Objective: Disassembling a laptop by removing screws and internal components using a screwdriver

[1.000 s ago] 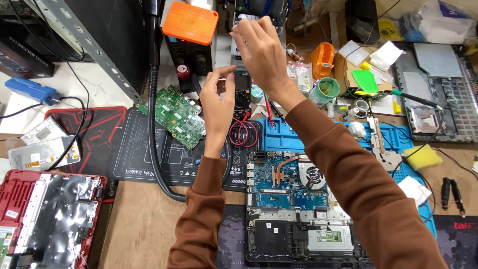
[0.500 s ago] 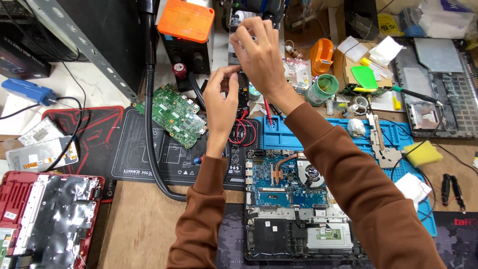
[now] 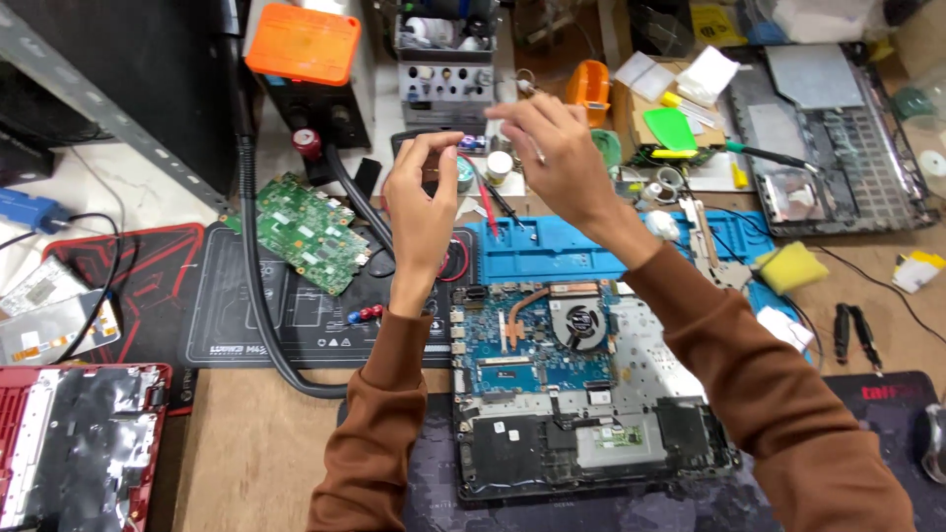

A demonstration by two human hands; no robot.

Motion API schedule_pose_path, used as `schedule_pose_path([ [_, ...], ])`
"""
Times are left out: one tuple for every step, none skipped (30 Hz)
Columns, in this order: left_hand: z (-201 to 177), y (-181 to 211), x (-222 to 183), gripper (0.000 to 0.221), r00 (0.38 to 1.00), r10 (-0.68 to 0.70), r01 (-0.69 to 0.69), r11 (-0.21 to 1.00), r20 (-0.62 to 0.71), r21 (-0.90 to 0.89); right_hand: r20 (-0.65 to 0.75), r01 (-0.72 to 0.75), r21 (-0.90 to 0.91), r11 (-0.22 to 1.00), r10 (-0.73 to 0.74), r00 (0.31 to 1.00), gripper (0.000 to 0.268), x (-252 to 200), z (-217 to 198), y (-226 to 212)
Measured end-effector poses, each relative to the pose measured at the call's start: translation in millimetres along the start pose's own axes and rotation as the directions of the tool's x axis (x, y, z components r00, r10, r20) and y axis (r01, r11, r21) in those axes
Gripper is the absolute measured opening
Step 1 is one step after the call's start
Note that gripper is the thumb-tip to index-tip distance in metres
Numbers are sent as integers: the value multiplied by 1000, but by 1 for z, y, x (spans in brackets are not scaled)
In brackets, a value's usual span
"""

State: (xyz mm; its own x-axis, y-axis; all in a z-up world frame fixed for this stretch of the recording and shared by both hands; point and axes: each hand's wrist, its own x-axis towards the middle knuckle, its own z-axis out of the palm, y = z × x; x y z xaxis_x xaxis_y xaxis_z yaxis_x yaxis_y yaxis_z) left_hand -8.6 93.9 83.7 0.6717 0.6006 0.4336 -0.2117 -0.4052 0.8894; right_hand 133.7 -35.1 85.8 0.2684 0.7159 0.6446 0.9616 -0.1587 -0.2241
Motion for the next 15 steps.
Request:
schedule_pose_path([
  [7, -2, -2, 21, 1000, 0, 0, 1000, 9, -2, -2, -9, -4, 1000, 9, 1000, 21, -11, -7, 4],
  [14, -4, -4, 19, 994, 99, -99, 995, 39, -4, -10, -31, 18, 999, 32, 999, 18, -22, -14, 7],
  [21, -6, -6, 19, 978, 197, -197, 980, 68, -10, -17, -54, 41, 998, 55, 998, 17, -32, -21, 11],
  [28, -2, -12, 19, 977, 199, -198, 980, 79, -16, -21, -64, 34, 997, 65, 998, 17, -43, -31, 8],
  [35, 2, -18, 18, 971, 201, -199, 980, 130, -30, 17, -118, 109, 987, 116, 993, 13, -54, -42, 5],
  [43, 6, -23, 17, 962, 206, -201, 979, 182, -45, 56, -172, 179, 969, 165, 985, 11, -65, -53, 2],
  [51, 6, -30, 17, 958, 210, -204, 978, 193, -52, 50, -181, 172, 968, 175, 983, 11, -75, -65, 1],
  [58, 5, -36, 16, 935, 227, -226, 974, 273, -33, 92, -239, 227, 944, 224, 970, 8, -84, -75, 0],
  [65, 4, -43, 16, 905, 240, -250, 968, 351, -16, 137, -297, 278, 913, 269, 953, 5, -94, -86, -1],
  [71, 3, -51, 16, 901, 245, -255, 967, 357, -21, 130, -300, 274, 914, 274, 953, 5, -104, -94, 0],
  [76, 0, -60, 17, 870, 239, -269, 963, 432, 10, 155, -346, 296, 891, 312, 937, 6, -115, -102, 1],
  [80, -3, -71, 18, 832, 223, -282, 959, 507, 41, 184, -396, 318, 862, 353, 917, 8, -128, -109, 0],
  [87, -13, -82, 18, 827, 223, -281, 959, 516, 37, 181, -404, 317, 858, 363, 914, 8, -137, -113, 0],
  [93, -24, -93, 17, 774, 218, -342, 934, 594, 103, 180, -432, 311, 846, 394, 901, 8, -146, -117, -1],
  [98, -35, -104, 17, 716, 203, -405, 900, 667, 161, 179, -460, 306, 834, 424, 888, 8, -154, -120, -2],
])
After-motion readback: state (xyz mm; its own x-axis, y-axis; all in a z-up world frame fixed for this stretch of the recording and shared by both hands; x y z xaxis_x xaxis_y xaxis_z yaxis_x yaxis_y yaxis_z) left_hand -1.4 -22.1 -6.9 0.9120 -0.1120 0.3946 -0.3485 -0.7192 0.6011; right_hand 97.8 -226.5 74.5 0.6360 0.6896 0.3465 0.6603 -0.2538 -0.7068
